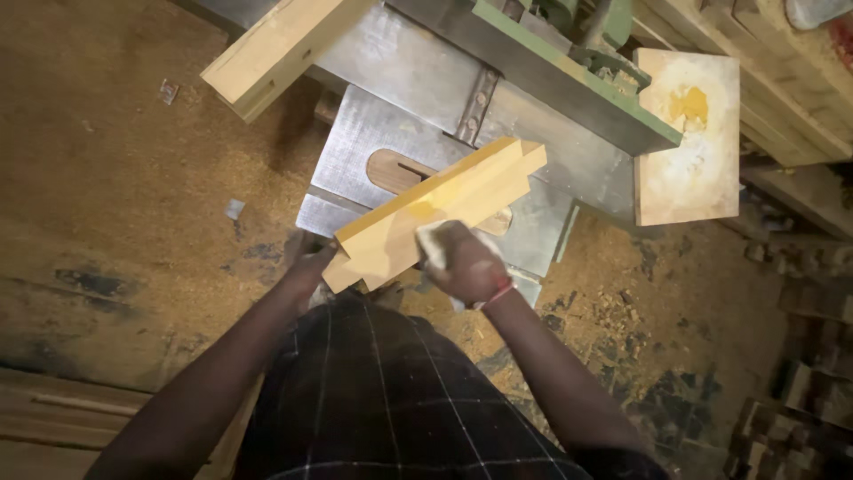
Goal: The person uses a sanding block to smooth the edges and surfaces of a rectangular wooden piece. They repeatedly rub the sanding block along the wood's length and flip the piece over to work on different sides.
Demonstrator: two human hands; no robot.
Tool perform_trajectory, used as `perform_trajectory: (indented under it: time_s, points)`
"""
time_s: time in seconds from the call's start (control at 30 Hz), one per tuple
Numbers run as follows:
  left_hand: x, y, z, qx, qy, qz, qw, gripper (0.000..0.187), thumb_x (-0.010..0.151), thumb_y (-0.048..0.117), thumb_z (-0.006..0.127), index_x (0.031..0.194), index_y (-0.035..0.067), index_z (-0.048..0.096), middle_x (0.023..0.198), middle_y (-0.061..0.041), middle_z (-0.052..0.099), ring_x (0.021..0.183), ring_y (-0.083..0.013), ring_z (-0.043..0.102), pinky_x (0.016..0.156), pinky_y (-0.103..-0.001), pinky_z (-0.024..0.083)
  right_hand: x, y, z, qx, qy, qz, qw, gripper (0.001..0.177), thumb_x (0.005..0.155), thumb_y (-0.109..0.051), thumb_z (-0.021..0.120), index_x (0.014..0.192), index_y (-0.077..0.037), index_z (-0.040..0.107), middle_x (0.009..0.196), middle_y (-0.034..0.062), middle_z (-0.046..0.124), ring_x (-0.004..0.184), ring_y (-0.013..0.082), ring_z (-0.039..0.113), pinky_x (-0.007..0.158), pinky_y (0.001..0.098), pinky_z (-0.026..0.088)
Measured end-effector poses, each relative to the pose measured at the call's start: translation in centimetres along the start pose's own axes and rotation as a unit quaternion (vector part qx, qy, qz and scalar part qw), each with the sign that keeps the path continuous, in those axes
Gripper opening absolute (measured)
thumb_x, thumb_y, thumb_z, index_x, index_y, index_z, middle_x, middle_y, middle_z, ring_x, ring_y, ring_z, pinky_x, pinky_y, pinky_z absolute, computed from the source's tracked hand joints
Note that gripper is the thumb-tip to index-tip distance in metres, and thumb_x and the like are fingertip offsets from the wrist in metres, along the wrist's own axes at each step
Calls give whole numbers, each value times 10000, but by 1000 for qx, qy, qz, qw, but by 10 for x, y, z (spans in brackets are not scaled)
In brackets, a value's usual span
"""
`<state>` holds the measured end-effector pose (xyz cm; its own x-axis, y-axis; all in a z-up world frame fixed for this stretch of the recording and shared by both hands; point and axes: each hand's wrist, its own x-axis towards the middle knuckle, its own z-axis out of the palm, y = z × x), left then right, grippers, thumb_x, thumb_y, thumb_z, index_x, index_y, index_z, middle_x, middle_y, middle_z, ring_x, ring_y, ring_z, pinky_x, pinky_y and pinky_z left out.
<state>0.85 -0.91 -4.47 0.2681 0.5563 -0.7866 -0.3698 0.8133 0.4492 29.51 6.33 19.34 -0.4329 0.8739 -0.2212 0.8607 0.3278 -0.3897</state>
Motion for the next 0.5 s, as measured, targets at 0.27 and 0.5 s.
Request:
perform_trajectory:
  time_s: [0.27, 0.5]
  points:
    - [14, 0, 2, 59, 141, 107, 982, 549, 879, 256, 781, 1307, 68, 492, 1093, -71, 671, 924, -168, 667, 735, -371, 585, 51, -12, -48, 67, 36, 264, 962, 621, 793, -460, 796, 1205, -6, 698, 1275, 202, 658, 1153, 324, 639, 1029, 416, 510]
    - [-19, 24, 15, 17, 22, 84, 996, 445, 956, 324, 677, 1254, 6, 589, 1025, -108, 701, 821, -204, 699, 634, -375, 577, 47, -89, -31, 245, -171, 314, 901, 550, 898, -441, 669, 1322, -90, 665, 1275, 125, 646, 868, 254, 758, 765, 373, 608]
